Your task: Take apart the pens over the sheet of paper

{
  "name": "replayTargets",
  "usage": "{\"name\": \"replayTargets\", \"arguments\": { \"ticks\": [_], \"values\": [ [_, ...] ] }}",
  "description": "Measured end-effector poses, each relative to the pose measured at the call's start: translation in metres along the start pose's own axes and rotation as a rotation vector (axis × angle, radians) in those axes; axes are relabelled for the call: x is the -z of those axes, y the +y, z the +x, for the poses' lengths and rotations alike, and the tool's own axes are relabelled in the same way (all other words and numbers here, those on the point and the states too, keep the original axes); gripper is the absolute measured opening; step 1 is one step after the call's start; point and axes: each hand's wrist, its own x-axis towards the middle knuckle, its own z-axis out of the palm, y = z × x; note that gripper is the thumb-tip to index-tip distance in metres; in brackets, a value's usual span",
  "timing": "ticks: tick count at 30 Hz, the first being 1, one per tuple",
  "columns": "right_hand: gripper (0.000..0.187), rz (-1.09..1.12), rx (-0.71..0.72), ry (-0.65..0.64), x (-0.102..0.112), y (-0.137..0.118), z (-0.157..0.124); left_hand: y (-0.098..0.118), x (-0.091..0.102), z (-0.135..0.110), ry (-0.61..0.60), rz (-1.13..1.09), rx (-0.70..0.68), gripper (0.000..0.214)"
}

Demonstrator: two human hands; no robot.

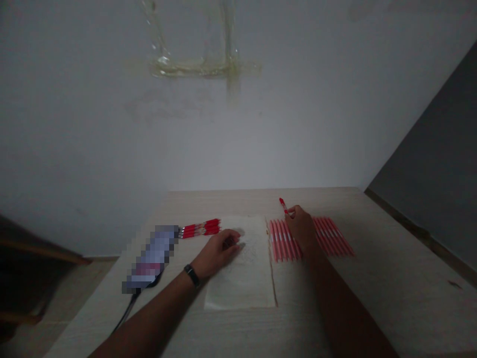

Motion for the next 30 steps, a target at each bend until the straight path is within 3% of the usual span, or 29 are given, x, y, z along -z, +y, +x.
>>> {"name": "replayTargets", "arguments": {
  "ticks": [7,30],
  "values": [
    [0.011,-0.018,-0.005,-0.043,-0.005,0.002,0.002,-0.002,0.0,0.001,-0.012,0.051,-0.028,0.028],
    [0.01,-0.01,0.039,0.015,0.003,-0.002,0.001,0.002,0.002,-0.001,-0.028,0.079,-0.034,0.025]
  ]
}}
